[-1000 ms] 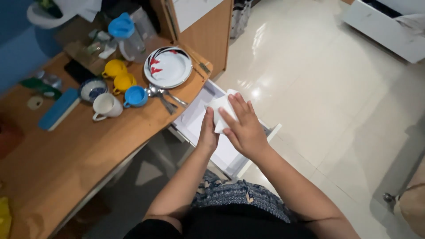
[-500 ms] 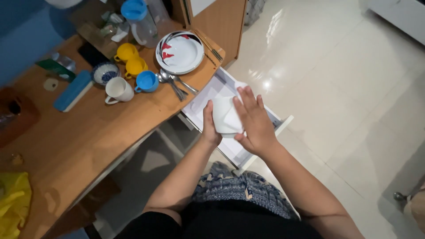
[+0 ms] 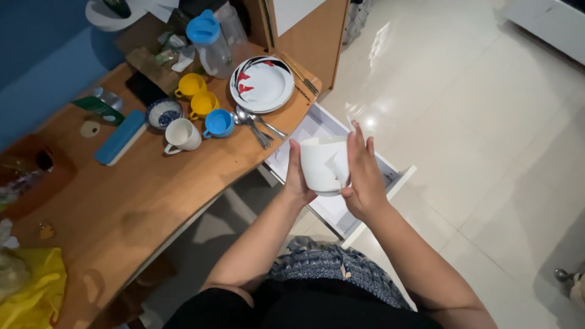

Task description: The person wipes two white mugs with a white paper towel while standing at a wooden desk. They rotate each mug to wipe all sides, then place the first mug into an open drawer and continue wiping the second mug.

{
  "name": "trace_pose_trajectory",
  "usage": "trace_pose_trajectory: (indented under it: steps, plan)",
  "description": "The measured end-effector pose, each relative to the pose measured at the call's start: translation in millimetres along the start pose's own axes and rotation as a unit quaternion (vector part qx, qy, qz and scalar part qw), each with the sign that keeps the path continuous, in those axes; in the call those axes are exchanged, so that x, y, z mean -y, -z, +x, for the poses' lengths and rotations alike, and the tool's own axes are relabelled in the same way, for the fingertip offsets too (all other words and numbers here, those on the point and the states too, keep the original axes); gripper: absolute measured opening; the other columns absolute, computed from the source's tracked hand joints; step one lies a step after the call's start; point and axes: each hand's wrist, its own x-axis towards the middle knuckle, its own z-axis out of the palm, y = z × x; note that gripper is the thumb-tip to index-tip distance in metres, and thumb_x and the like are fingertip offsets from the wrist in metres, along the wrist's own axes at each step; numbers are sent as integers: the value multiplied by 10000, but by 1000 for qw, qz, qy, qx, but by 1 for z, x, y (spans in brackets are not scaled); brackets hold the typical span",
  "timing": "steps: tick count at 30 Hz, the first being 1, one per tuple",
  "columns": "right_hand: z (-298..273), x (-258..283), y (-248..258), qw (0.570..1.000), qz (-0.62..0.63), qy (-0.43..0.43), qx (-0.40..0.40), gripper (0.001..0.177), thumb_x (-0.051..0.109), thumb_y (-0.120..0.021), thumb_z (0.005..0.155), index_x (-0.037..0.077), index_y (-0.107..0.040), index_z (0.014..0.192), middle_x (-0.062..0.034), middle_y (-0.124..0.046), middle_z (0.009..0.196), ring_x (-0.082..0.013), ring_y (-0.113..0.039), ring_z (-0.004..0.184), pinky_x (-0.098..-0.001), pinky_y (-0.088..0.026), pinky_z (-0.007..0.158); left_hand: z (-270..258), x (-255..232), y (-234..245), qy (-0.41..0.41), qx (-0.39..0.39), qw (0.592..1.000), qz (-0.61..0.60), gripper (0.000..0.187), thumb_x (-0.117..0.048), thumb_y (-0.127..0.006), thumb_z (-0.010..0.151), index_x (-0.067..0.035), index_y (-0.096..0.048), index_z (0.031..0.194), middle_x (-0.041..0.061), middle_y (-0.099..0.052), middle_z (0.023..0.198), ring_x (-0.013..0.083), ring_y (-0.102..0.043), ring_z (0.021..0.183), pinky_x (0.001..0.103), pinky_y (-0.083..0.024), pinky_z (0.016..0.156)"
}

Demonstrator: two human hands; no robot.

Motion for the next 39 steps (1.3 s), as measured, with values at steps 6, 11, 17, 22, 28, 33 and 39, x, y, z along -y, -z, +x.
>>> trace_pose_trajectory:
  steps: [6, 11, 17, 22, 28, 33, 39]
  plan:
    - [-5, -4, -31, 987, -124, 97, 11, 1082, 850, -89, 885, 66, -213, 1621, -227, -124, 1691, -384, -59, 1571, -482, 20, 1259, 18, -20, 32, 12, -12, 999, -33, 952, -891, -549, 756, -98, -685, 1266, 166, -693, 1238, 325, -682, 1105, 441, -538, 985]
    - [-9, -10, -48, 992, -90, 82, 19, 1052, 820, -88, 900, 60, -222, 1615, -236, -161, 1682, -375, -109, 1567, -480, 6, 1254, 0, -44, 13, -28, -32, 998, -47, 921, -844, -620, 746, -80, -683, 1256, 160, -694, 1228, 315, -677, 1131, 445, -538, 1001]
    - [28, 17, -40, 998, 59, -3, -4, 995, 779, -66, 950, 66, -185, 1633, -198, -140, 1698, -336, -93, 1567, -452, 10, 1252, 1, -50, 25, -36, -36, 999, 3, 870, -781, -662, 778, -78, -662, 1290, 144, -671, 1277, 308, -647, 1180, 450, -508, 1034]
    - [26, 6, -49, 996, -48, 67, 20, 1031, 821, -72, 915, 90, -264, 1617, -187, -215, 1683, -334, -128, 1573, -456, 52, 1249, -9, -56, 6, -40, -56, 997, -47, 743, -704, -670, 837, -59, -698, 1205, 135, -710, 1176, 271, -696, 1065, 372, -572, 921]
    - [3, -36, -53, 976, -107, 180, 59, 955, 778, -75, 937, 134, -366, 1580, -109, -283, 1674, -293, -172, 1572, -487, 90, 1249, -2, -54, 5, -100, -97, 989, -58, 756, -732, -666, 812, -63, -698, 1164, 126, -722, 1129, 252, -723, 990, 359, -624, 829]
    - [9, -61, -25, 983, -34, 170, 57, 935, 748, -70, 965, 102, -295, 1602, -153, -202, 1693, -308, -137, 1570, -470, 70, 1257, 7, -29, -18, -123, -130, 982, -68, 811, -762, -709, 749, -52, -700, 1139, 130, -719, 1095, 253, -722, 976, 380, -609, 839]
    - [35, -67, 19, 988, 99, 101, 61, 960, 728, -96, 979, 17, -250, 1605, -215, -167, 1687, -344, -126, 1564, -435, 21, 1266, 24, 4, -52, -114, -136, 983, -48, 855, -803, -672, 748, -67, -694, 1183, 131, -705, 1127, 264, -705, 1027, 394, -587, 883]
